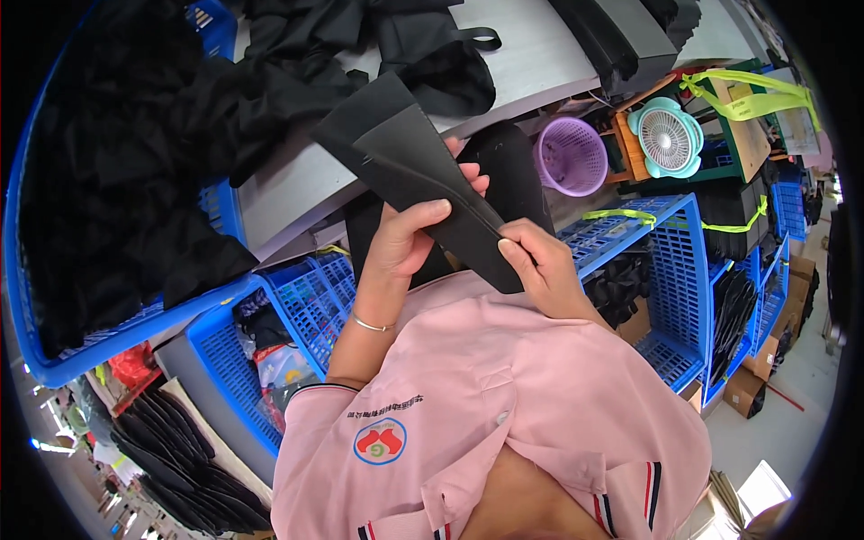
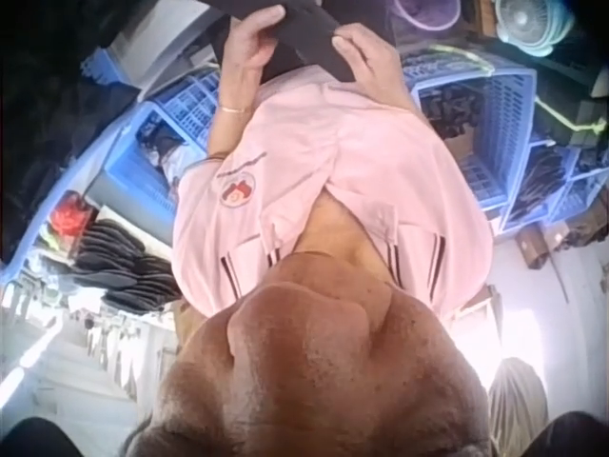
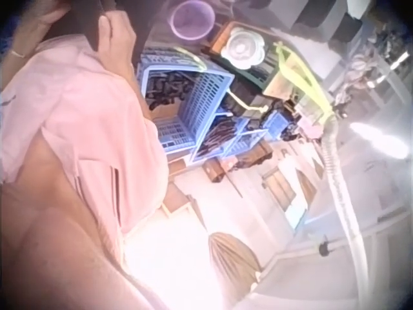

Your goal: Folding and stacking black fabric components at a workshop workstation.

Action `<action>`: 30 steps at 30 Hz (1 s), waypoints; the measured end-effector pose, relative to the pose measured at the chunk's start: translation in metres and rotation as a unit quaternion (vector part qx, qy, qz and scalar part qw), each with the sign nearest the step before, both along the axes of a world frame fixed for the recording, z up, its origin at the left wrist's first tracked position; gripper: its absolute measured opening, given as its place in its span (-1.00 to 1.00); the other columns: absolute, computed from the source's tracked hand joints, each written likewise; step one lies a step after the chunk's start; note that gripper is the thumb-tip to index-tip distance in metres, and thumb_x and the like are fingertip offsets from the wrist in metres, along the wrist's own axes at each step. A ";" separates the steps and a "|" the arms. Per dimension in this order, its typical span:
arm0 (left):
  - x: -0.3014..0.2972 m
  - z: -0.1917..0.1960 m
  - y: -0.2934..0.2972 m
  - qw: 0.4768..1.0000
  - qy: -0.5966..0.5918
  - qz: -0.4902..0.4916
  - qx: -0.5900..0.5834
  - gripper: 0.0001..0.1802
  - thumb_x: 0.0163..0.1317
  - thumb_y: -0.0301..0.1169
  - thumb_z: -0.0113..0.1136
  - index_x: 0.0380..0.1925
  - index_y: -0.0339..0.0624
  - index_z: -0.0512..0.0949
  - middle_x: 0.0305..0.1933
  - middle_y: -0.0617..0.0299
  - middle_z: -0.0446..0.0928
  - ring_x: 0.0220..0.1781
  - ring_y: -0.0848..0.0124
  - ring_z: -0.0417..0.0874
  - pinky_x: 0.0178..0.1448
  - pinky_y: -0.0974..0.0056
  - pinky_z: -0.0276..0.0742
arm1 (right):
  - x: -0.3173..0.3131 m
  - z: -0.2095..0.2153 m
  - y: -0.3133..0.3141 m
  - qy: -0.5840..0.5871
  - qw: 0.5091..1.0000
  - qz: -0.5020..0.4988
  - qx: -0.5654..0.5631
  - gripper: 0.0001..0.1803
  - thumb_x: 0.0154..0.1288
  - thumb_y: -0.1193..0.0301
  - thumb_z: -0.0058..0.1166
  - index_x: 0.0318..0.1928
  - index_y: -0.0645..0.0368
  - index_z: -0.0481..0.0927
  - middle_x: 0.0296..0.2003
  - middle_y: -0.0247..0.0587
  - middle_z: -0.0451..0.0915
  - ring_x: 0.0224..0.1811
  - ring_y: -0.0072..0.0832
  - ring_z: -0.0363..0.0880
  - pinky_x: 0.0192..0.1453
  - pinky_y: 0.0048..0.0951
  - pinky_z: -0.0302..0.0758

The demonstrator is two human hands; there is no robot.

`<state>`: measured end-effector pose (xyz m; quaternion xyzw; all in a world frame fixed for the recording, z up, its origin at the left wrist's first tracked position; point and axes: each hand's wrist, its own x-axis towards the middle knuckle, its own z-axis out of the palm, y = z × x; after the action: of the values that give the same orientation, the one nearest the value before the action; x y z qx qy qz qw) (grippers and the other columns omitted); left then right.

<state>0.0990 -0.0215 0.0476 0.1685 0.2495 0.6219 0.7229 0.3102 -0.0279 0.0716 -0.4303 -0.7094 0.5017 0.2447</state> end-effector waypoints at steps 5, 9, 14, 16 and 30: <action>0.010 -0.004 0.004 0.998 -0.002 0.030 -0.064 -0.28 0.04 -0.59 0.28 0.29 -0.37 0.36 0.06 -0.10 0.61 0.12 0.04 0.67 0.29 -0.03 0.58 | -0.005 -0.012 0.011 -0.024 0.980 -0.080 0.180 -0.63 0.31 0.43 0.23 0.08 0.24 0.49 -0.15 -0.09 0.58 -0.19 -0.22 0.60 -0.08 -0.32 0.53; 0.012 -0.018 0.009 0.997 -0.010 0.040 -0.065 -0.41 0.05 -0.63 0.25 0.17 -0.35 0.42 0.00 -0.04 0.62 0.07 0.08 0.69 0.26 -0.02 0.60 | -0.008 -0.022 0.019 0.009 0.994 -0.053 0.093 -0.38 0.35 0.29 0.22 0.32 0.24 0.34 -0.06 0.02 0.60 -0.09 -0.18 0.63 0.13 -0.30 0.50; 0.019 -0.018 0.018 0.986 0.163 0.018 0.027 -0.45 0.23 -0.40 0.32 0.19 -0.39 0.44 0.24 0.00 0.50 0.28 0.28 0.54 0.32 0.19 0.49 | -0.003 -0.043 0.028 0.127 0.971 -0.085 -0.183 -0.61 0.43 0.35 0.12 0.16 0.32 0.54 -0.08 -0.24 0.65 -0.05 -0.62 0.55 0.05 -0.53 0.51; 0.011 -0.027 0.033 0.944 0.297 0.125 0.065 -0.47 0.38 -0.26 0.21 0.22 -0.40 0.45 0.44 0.01 0.30 0.37 0.36 0.40 0.37 0.27 0.38 | 0.005 -0.041 0.034 0.157 0.968 -0.125 -0.154 -0.63 0.45 0.39 0.10 0.17 0.33 0.54 -0.08 -0.32 0.65 -0.09 -0.65 0.56 0.02 -0.59 0.50; -0.035 -0.078 0.143 0.708 0.654 0.265 0.002 -0.65 0.10 -0.60 0.23 -0.05 -0.21 0.69 0.22 0.09 0.50 -0.16 0.33 0.62 -0.02 0.29 0.52 | 0.001 -0.057 0.080 0.182 0.957 -0.167 -0.152 -0.57 0.41 0.39 0.16 0.21 0.33 0.55 -0.05 -0.35 0.67 -0.07 -0.65 0.60 0.05 -0.61 0.51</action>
<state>0.0640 0.1213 -0.0306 0.4617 0.6929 0.5226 0.1833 0.3112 0.0516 0.0148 -0.4759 -0.4864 0.6253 0.3820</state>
